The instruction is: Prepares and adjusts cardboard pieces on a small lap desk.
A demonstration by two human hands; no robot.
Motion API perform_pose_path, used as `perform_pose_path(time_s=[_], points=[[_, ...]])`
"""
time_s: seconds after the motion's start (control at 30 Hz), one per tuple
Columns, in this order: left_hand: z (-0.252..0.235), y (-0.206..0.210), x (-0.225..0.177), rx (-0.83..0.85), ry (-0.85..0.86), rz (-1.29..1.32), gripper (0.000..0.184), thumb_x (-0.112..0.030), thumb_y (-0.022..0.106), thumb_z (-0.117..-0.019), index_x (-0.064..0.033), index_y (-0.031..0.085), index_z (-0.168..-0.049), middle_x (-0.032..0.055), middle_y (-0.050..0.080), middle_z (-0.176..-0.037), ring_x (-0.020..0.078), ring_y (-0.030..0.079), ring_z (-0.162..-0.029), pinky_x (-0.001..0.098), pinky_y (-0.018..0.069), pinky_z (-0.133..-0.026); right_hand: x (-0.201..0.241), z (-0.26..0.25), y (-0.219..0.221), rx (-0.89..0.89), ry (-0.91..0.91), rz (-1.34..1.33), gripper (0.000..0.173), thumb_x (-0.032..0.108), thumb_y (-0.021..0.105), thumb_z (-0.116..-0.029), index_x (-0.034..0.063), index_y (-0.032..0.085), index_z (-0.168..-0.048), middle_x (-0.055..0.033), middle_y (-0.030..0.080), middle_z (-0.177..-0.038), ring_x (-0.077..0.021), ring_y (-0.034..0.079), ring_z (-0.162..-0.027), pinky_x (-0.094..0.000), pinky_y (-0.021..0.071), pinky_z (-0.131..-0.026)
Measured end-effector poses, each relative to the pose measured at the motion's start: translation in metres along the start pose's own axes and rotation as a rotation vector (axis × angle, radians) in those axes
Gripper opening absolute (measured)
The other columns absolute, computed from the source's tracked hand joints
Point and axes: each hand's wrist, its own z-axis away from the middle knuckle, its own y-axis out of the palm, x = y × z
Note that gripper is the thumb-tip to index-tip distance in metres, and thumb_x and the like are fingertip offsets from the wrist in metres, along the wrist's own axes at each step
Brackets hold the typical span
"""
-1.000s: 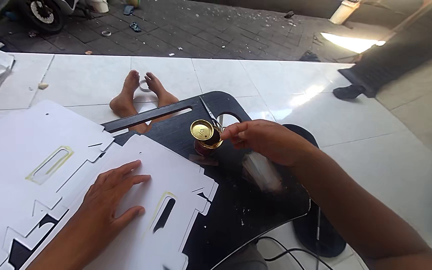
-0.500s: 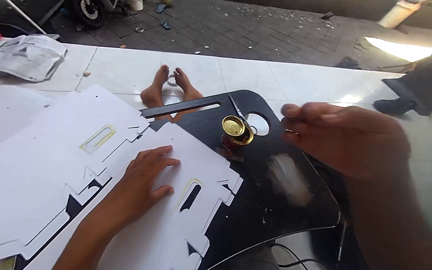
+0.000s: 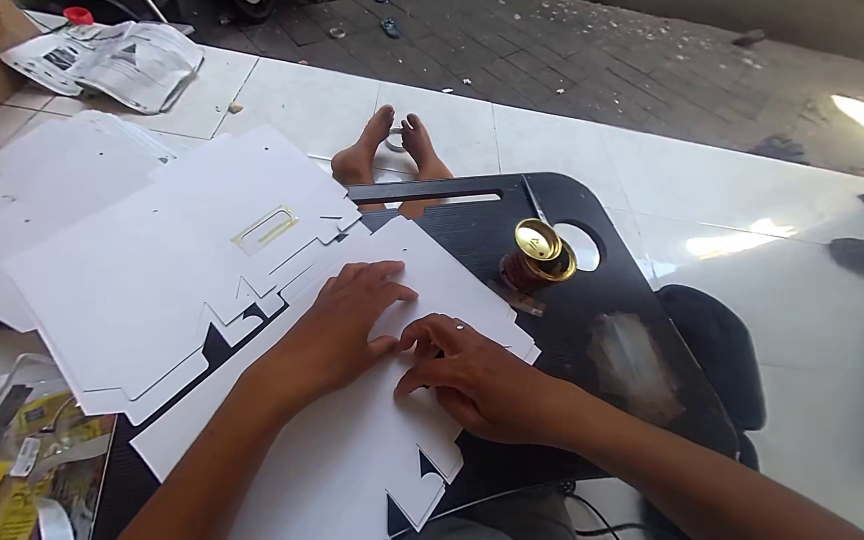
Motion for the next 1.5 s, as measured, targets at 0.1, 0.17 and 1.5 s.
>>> perform_pose_path(time_s=[0.1, 0.17, 1.5], points=[[-0.001, 0.000, 0.000, -0.005, 0.008, -0.012, 0.043, -0.023, 0.080, -0.0868, -0.0191, 0.068, -0.128, 0.0002, 0.045, -0.156, 0.0272, 0.042, -0.142, 0.0520, 0.0387, -0.110, -0.001, 0.002, 0.001, 0.002, -0.012, 0.026, 0.033, 0.004, 0.053, -0.0907, 0.0168, 0.078, -0.107, -0.0148, 0.063, -0.121, -0.0215, 0.061, -0.105, -0.0322, 0.0491, -0.091], [-0.001, -0.001, 0.000, -0.001, 0.008, -0.021, 0.043, -0.024, 0.080, -0.0868, -0.0193, 0.068, -0.128, 0.0004, 0.045, -0.156, 0.0272, 0.041, -0.142, 0.0519, 0.0388, -0.110, -0.001, 0.004, 0.000, -0.001, -0.027, 0.025, 0.035, 0.003, 0.054, -0.0888, 0.0170, 0.079, -0.108, -0.0163, 0.064, -0.122, -0.0237, 0.061, -0.108, -0.0334, 0.0495, -0.093], [0.000, 0.005, 0.008, -0.017, 0.026, -0.025, 0.046, -0.030, 0.079, -0.0865, -0.0225, 0.067, -0.131, -0.0024, 0.042, -0.159, 0.0261, 0.038, -0.145, 0.0528, 0.0376, -0.110, 0.062, 0.052, 0.066, -0.339, 0.322, 0.257, 0.044, 0.016, 0.047, -0.0938, 0.0097, 0.067, -0.132, -0.0257, 0.050, -0.149, -0.0439, 0.039, -0.146, -0.0661, 0.0245, -0.116]])
